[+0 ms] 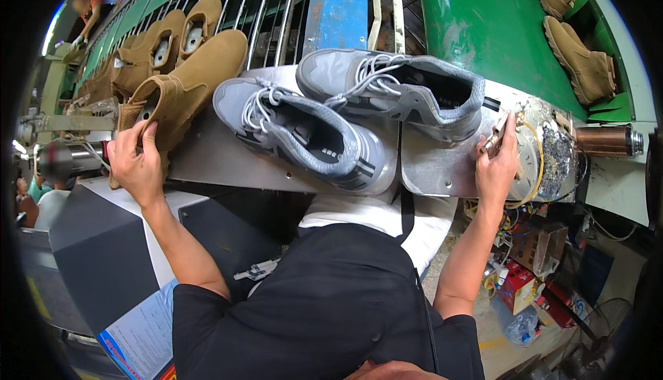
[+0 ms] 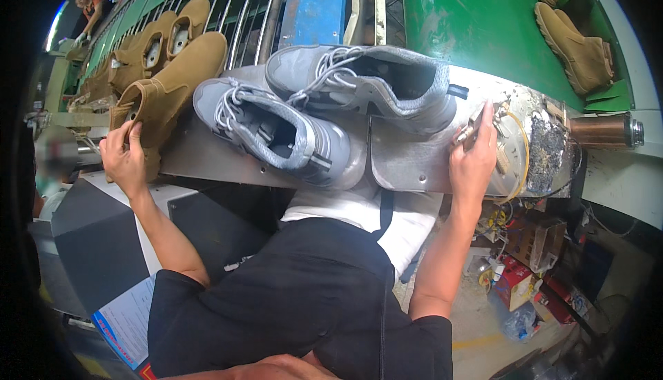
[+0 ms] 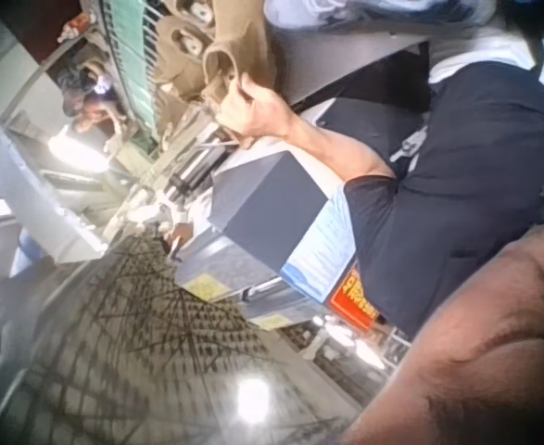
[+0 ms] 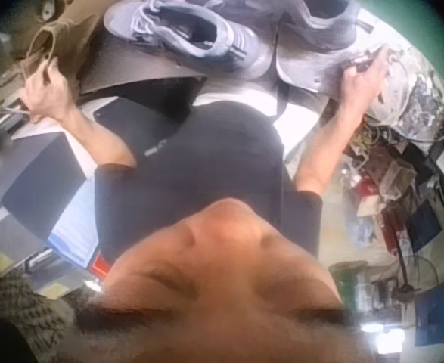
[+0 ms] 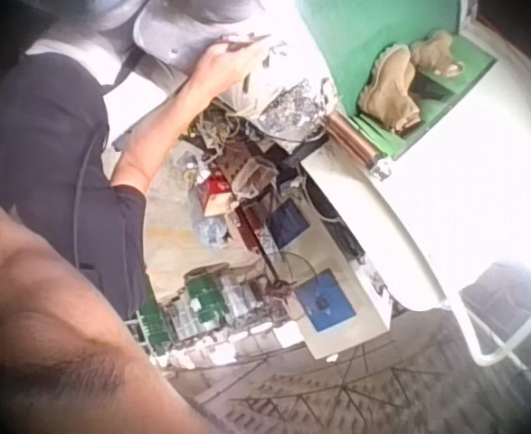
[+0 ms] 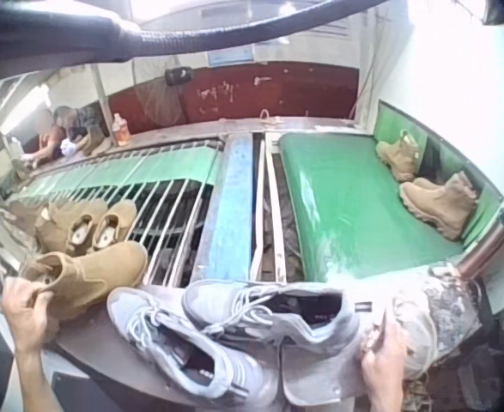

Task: The person applies adhesive to the edges of several boot soles and shoe uppers using a handheld applicator, then places the items onto a conveyor belt.

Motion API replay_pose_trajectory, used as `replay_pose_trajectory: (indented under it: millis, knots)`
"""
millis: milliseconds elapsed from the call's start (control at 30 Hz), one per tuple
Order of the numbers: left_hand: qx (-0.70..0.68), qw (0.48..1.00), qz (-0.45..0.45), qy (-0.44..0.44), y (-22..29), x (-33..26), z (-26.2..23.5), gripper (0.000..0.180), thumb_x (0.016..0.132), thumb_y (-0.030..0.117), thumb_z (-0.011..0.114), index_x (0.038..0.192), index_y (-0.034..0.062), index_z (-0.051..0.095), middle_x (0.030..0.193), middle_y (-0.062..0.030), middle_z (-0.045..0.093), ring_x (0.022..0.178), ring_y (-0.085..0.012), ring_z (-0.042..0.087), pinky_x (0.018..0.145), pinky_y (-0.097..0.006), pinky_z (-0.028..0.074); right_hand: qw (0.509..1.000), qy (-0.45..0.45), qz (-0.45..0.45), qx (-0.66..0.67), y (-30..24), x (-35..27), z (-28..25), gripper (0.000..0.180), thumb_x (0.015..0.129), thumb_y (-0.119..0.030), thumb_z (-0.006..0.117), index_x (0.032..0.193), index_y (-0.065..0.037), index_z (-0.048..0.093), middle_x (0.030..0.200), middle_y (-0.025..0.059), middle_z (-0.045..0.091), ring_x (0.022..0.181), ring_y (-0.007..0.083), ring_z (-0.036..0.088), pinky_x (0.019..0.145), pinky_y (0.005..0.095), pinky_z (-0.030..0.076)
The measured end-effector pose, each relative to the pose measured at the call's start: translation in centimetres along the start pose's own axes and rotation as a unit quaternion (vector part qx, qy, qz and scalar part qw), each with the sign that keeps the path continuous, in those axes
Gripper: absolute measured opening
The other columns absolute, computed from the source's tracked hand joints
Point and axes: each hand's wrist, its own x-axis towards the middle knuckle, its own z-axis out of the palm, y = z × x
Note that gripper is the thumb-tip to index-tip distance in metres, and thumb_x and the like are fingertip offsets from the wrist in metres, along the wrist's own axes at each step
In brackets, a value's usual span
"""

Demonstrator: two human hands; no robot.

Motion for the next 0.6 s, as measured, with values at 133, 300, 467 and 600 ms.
replay_pose_trajectory:
  millis: [133,300,467,600]
  knots:
    - [0.008,1.0,-0.003,-0.012,-0.1,0.2,-0.3,0.012,0.079,0.016,0.077,0.089,0.0102,0.073,0.082,-0.0025,0.066,0.077,-0.0232,0.057,0.071,-0.034,0.045,0.981,-0.055,-0.097,-0.158,-1.0,0.2,-2.9,0.061,0.08,-0.006,0.068,0.138,-0.006,0.048,0.122,0.0169,0.058,0.114,0.0347,0.054,0.099,0.0421,0.042]
    - [-0.015,1.0,-0.001,-0.002,-0.7,0.9,0.3,0.014,0.079,0.017,0.078,0.089,0.0094,0.073,0.082,-0.002,0.067,0.078,-0.0221,0.057,0.072,-0.033,0.046,0.957,-0.02,-0.286,-0.053,-8.6,0.3,-4.6,0.049,0.08,-0.008,0.07,0.128,-0.007,0.059,0.116,0.0135,0.062,0.113,0.0291,0.058,0.097,0.0398,0.044]
    - [-0.04,0.999,0.003,0.011,-1.1,1.5,0.9,0.014,0.078,0.017,0.078,0.089,0.0098,0.073,0.083,-0.0016,0.067,0.078,-0.0225,0.057,0.072,-0.033,0.046,0.901,-0.139,-0.356,-0.206,-12.6,3.8,-1.6,0.034,0.076,-0.025,0.075,0.102,-0.004,0.064,0.086,0.0084,0.066,0.087,0.0242,0.062,0.087,0.0379,0.041]
    - [-0.053,0.998,0.012,0.026,-1.1,1.6,0.5,0.012,0.078,0.016,0.077,0.088,0.0107,0.073,0.083,-0.0013,0.067,0.077,-0.0229,0.057,0.072,-0.033,0.046,0.849,-0.287,-0.367,-0.25,-14.4,5.6,-1.4,0.025,0.078,-0.025,0.073,0.08,-0.004,0.059,0.072,0.0141,0.064,0.073,0.0316,0.065,0.073,0.0426,0.047]
